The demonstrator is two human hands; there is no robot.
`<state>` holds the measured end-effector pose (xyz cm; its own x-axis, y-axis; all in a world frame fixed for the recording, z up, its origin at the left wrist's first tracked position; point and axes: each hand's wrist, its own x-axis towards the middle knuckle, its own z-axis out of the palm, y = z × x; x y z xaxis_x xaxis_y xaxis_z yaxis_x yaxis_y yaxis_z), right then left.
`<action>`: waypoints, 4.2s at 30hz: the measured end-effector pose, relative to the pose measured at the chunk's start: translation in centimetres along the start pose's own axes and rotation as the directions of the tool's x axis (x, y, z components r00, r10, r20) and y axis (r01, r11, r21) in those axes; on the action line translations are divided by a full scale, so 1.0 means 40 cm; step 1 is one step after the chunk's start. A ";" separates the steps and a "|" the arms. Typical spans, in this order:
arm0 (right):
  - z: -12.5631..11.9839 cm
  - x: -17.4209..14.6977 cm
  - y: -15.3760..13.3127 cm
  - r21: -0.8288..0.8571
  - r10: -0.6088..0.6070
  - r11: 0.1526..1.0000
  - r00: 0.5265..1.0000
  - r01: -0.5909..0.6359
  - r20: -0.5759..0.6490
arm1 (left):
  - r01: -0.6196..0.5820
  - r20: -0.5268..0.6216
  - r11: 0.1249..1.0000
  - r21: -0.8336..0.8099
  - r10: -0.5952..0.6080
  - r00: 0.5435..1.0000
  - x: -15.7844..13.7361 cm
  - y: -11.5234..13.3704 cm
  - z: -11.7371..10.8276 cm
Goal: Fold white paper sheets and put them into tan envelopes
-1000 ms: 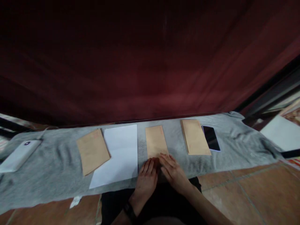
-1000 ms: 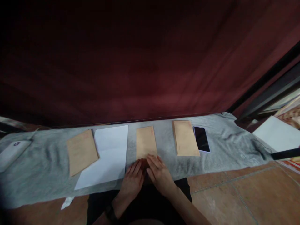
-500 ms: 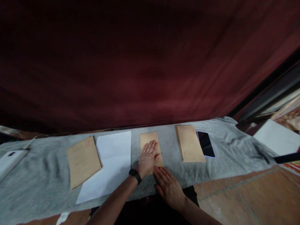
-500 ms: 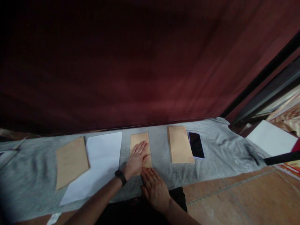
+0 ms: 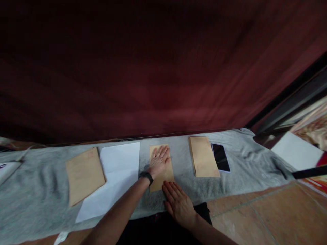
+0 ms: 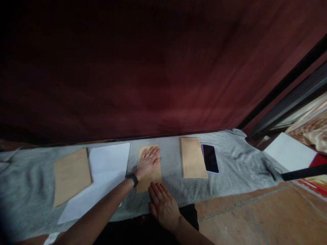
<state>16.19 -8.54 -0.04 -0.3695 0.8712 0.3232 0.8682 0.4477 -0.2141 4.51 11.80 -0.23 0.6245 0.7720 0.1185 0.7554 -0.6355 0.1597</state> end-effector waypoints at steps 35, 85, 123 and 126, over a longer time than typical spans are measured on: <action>-0.024 0.009 -0.011 0.054 0.024 0.998 0.998 -0.027 0.057 | -0.147 -0.076 0.982 0.122 0.157 0.985 -0.478 0.070 -0.046; 0.015 -0.015 -0.013 -0.187 0.054 0.979 0.989 -0.080 -0.138 | -0.124 -0.156 0.978 0.167 0.151 0.976 -0.244 0.045 -0.003; -0.032 0.027 0.018 0.101 -0.001 0.995 0.995 -0.009 0.096 | -0.201 -0.173 0.957 0.209 0.238 0.956 -0.451 0.084 -0.027; -0.025 -0.004 0.011 0.028 0.021 0.999 0.998 -0.023 0.059 | -0.217 -0.178 0.959 0.181 0.249 0.952 -0.455 0.080 -0.033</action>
<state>16.98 -8.69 0.72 -0.3698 0.8908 0.2641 0.8669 0.4331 -0.2467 -4.71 -4.26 -0.59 0.7473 0.5784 0.3272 0.6249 -0.7792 -0.0498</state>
